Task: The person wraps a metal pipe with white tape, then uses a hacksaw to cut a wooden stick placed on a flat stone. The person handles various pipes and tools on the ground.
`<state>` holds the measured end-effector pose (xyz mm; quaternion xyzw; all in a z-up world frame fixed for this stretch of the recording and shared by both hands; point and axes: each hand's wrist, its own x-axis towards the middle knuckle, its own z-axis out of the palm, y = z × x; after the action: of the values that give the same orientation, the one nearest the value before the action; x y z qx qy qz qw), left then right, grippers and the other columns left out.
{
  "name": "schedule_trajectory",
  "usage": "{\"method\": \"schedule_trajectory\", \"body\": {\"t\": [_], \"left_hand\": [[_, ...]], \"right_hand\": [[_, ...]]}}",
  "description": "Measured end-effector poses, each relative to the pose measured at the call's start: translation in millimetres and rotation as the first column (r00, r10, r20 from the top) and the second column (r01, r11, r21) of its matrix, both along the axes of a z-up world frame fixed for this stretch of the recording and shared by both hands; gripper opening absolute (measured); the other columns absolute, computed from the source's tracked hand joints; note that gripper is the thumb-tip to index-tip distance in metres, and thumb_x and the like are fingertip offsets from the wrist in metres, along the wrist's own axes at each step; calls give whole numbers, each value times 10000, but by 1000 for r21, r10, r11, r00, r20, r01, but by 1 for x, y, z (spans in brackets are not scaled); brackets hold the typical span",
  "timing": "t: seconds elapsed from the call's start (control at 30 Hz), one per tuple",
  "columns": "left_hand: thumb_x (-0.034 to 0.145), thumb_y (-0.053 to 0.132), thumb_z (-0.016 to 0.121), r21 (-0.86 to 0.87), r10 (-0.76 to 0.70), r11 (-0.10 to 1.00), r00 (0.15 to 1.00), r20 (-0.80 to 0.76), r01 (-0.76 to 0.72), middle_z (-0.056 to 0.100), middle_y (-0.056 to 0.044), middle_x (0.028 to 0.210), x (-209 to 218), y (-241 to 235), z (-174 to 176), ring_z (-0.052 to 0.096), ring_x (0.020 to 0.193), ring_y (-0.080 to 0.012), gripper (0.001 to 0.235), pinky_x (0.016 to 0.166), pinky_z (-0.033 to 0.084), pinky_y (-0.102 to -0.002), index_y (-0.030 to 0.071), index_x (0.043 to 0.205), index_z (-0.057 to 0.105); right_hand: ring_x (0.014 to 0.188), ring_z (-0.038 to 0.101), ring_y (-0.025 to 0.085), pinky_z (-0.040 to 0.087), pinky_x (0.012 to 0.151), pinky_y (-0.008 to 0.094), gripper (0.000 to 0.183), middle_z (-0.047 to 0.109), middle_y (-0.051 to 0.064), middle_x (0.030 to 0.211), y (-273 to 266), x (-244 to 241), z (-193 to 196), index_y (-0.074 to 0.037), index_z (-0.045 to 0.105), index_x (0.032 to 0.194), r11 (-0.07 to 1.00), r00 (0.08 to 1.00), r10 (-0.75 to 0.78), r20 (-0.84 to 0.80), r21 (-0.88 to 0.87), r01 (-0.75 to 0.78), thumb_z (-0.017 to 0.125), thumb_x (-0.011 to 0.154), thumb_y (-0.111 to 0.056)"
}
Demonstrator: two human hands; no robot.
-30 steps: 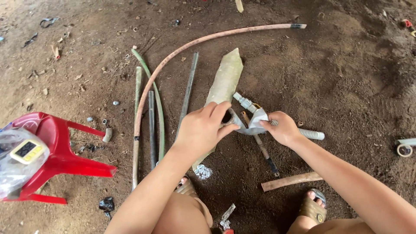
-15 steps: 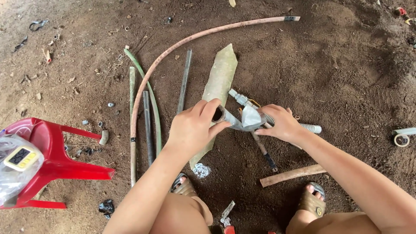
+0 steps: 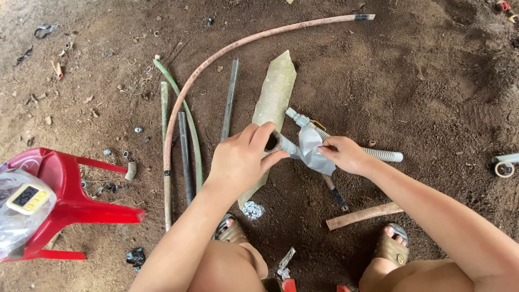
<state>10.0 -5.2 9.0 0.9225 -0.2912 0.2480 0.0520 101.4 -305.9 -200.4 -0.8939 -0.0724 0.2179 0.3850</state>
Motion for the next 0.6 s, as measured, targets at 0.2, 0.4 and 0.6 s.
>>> {"method": "schedule_trajectory", "body": {"t": [0.2, 0.4, 0.6], "left_hand": [[959, 488, 780, -12, -13, 1000, 1000, 16, 13, 624, -25, 840, 0, -3, 0, 768, 673, -205, 525, 619, 632, -308, 133, 1297, 594], [949, 490, 792, -12, 1, 1000, 1000, 26, -1, 634, -30, 843, 0, -3, 1, 767, 673, -208, 534, 618, 631, -314, 130, 1293, 602], [977, 483, 761, -7, 2, 1000, 1000, -17, -3, 663, -55, 871, 1, -1, 1, 780, 693, -226, 515, 628, 643, -328, 120, 1304, 599]], "right_hand": [[771, 735, 288, 562, 711, 425, 304, 738, 106, 792, 2, 4, -19, -126, 837, 1072, 997, 997, -66, 44, -38, 68, 697, 1008, -389], [792, 755, 288, 570, 709, 418, 350, 776, 119, 834, -1, 12, -38, -103, 855, 1081, 992, 992, -126, -2, 8, 126, 750, 961, -415], [810, 694, 277, 527, 752, 417, 281, 717, 99, 792, 9, -3, -26, -146, 849, 875, 925, 924, -355, -145, 92, 370, 781, 860, -418]]}}
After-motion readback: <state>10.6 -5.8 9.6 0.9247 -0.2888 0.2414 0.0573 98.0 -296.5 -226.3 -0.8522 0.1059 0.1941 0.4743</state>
